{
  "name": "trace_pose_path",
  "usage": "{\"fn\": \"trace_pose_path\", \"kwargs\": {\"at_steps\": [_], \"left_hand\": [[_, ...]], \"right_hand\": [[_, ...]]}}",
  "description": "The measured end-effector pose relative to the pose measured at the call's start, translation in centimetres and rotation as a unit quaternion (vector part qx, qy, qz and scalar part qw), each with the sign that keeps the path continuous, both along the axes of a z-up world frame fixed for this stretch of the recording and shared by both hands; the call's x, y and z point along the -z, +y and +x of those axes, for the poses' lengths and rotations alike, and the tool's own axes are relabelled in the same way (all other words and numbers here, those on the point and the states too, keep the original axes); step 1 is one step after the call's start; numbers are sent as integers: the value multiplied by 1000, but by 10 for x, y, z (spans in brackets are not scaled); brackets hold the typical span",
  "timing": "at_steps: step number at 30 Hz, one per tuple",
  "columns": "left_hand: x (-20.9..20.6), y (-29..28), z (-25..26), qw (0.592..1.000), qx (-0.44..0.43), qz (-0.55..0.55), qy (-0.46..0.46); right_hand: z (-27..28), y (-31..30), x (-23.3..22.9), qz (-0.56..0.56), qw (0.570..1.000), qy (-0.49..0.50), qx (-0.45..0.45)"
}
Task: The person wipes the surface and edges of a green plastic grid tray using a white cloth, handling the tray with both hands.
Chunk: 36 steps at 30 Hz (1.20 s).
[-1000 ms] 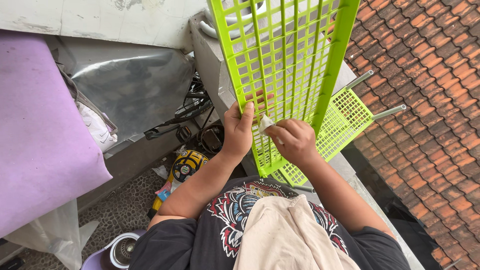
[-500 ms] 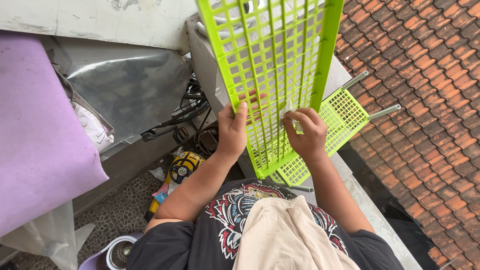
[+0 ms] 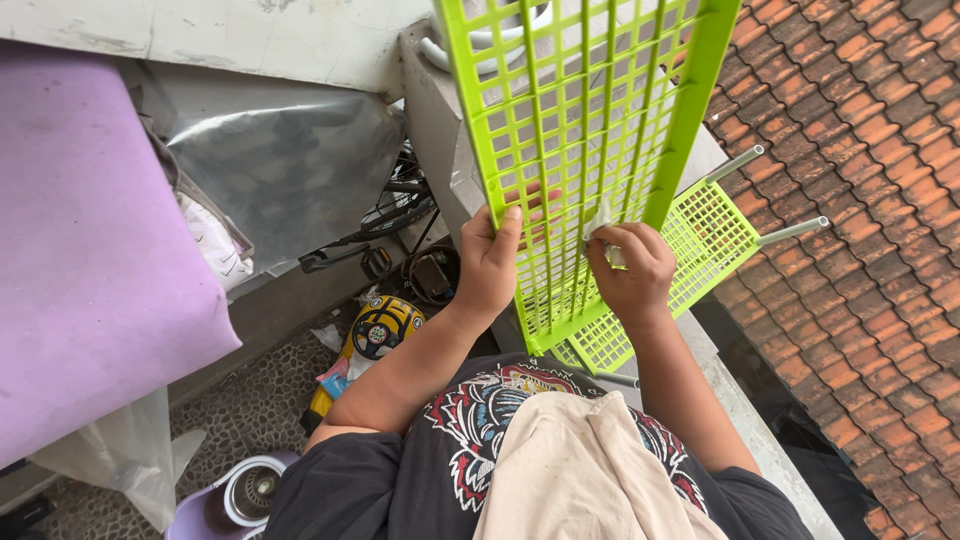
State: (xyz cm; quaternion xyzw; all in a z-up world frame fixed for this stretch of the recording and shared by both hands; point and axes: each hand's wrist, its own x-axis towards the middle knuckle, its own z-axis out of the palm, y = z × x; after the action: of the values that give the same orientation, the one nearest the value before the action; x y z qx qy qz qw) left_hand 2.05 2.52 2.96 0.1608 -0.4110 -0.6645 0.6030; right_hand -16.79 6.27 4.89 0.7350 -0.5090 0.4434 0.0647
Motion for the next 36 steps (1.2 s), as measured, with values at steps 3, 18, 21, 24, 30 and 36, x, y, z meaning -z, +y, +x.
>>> {"fn": "trace_pose_path", "kwargs": {"at_steps": [3,18,21,24,30,36], "left_hand": [[1,-3,0,1000,2,-2,1],[5,-17,-1,999,-26,25,4],[5,-22,1,999,-18,27,7],[6,-24,0,999,-24,26,0],[0,-28,-5,999,-19,41,26],[-8,-37,-1,999,-34,30,29]], "right_hand": [[3,0,6,21,999,-39,7],[43,9,11,83,993,-76,-39],[43,13,16,95,993,-74,-17],[56,22,20,163,980,-55,-98],[59,15,11,85,995,-46,-14],[57,21,10,119,989,47,-69]]}}
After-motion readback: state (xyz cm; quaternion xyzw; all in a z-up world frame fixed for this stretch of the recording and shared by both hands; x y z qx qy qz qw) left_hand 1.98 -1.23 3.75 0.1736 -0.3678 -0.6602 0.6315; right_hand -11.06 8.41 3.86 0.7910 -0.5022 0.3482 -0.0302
